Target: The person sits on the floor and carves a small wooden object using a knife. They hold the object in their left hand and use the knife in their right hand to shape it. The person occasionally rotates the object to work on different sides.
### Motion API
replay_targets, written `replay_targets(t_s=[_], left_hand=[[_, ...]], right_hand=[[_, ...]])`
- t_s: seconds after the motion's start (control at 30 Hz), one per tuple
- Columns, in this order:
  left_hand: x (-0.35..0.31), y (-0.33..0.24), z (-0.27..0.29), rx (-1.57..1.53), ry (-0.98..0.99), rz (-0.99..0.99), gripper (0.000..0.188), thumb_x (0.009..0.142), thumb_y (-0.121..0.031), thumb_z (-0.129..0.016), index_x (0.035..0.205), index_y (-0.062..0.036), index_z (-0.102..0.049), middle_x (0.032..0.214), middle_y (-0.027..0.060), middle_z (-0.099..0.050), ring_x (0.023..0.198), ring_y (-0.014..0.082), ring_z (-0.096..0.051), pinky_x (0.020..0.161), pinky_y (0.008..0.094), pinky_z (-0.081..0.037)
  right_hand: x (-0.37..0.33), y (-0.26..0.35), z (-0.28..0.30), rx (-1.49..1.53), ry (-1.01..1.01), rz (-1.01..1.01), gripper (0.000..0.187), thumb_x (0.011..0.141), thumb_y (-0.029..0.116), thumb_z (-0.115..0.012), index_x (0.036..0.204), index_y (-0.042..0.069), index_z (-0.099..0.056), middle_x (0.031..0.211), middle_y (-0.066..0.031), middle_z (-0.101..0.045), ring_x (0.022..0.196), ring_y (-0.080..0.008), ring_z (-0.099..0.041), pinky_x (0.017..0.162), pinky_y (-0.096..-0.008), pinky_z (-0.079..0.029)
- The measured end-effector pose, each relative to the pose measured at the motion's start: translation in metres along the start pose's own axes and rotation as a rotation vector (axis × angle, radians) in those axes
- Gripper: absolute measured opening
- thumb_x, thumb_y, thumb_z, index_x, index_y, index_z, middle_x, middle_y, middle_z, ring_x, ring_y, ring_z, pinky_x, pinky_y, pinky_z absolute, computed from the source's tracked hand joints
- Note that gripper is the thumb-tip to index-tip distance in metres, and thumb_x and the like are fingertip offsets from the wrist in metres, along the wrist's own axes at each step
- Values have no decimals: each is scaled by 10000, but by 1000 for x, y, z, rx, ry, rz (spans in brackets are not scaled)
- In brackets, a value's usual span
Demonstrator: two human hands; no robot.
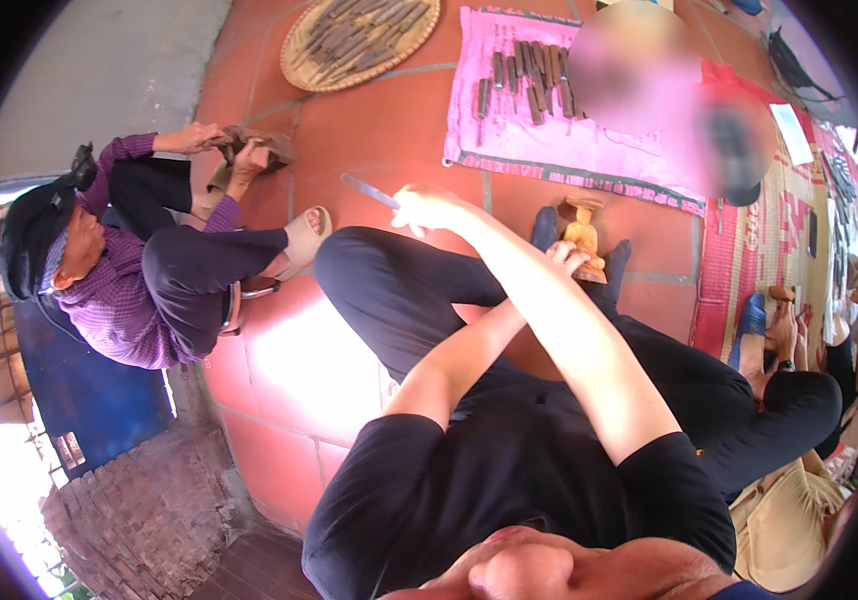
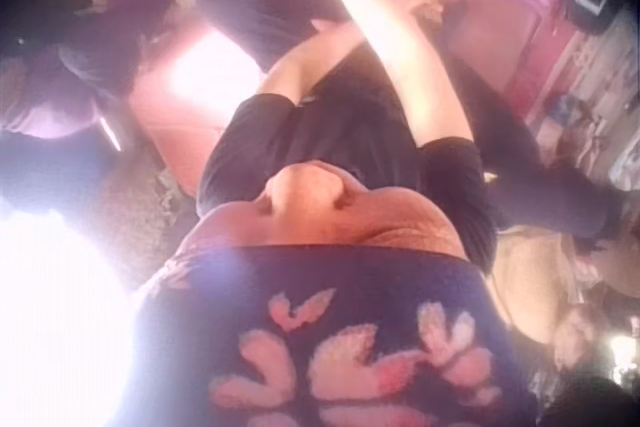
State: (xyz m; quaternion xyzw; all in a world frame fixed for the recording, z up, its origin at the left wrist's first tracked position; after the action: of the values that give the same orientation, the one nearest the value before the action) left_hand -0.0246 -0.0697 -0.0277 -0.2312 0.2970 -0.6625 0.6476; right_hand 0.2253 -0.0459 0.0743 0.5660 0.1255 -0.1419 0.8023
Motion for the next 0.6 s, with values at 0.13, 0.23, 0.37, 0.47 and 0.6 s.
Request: replay_targets(t_s=[0.13, 0.23, 0.37, 0.47, 0.6], left_hand=[[10, 2, 8, 11, 17, -90, 502, 843, -211, -617, 1316, -110, -482, 1355, 172, -383, 1283, 348, -383, 1041, 438, -357], [22, -32, 19, 19, -82, -182, 458, 863, -306, -588, 1268, -98, -541, 1278, 169, -500, 1206, 334, -467, 1036, 436, -368], [36, -8, 2, 103, -2, -51, 467, 785, -248, -645, 1217, -92, -563, 1181, 188, -576, 1062, 362, -560, 897, 465, -448], [37, -17, 9, -26, -48, -117, 668, 714, -153, -714, 1335, -142, -468, 1320, 167, -455, 1190, 370, -472, 963, 454, -411], [32, -5, -2, 48, 12, -29, 697, 710, -124, -731, 1348, -159, -454, 1391, 145, -417, 1243, 346, -451, 993, 436, -386]], right_hand=[[-4, 11, 31, 110, -74, 114, 194, 835, 208, -627, 747, 36, -644, 504, -54, -595, 442, -146, -535, 463, -327, -406], [-72, -62, 66, 553, -180, 63, 119, 856, 156, -622, 855, 38, -632, 588, -33, -596, 463, -116, -539, 446, -283, -381], [-184, -122, 106, 886, -540, 100, 116, 864, 128, -626, 954, 54, -623, 737, -13, -592, 543, -83, -549, 464, -220, -374], [-285, -137, 135, 905, -880, 71, 107, 847, 120, -649, 932, 55, -652, 731, -10, -615, 594, -54, -543, 509, -193, -399], [-358, -190, 128, 911, -1125, -42, 99, 842, 128, -668, 891, 42, -677, 780, -26, -649, 585, -66, -560, 526, -190, -428]])
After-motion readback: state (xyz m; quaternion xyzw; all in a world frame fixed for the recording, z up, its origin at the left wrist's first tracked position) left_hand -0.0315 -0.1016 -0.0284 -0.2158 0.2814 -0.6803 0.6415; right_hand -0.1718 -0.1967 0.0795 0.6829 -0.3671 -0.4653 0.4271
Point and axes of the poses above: each hand's wrist, its own x-axis towards the middle knuckle, its own z-axis out of the back of the hand, y = z × x, the point moved 10 cm from there along x, towards the middle knuckle
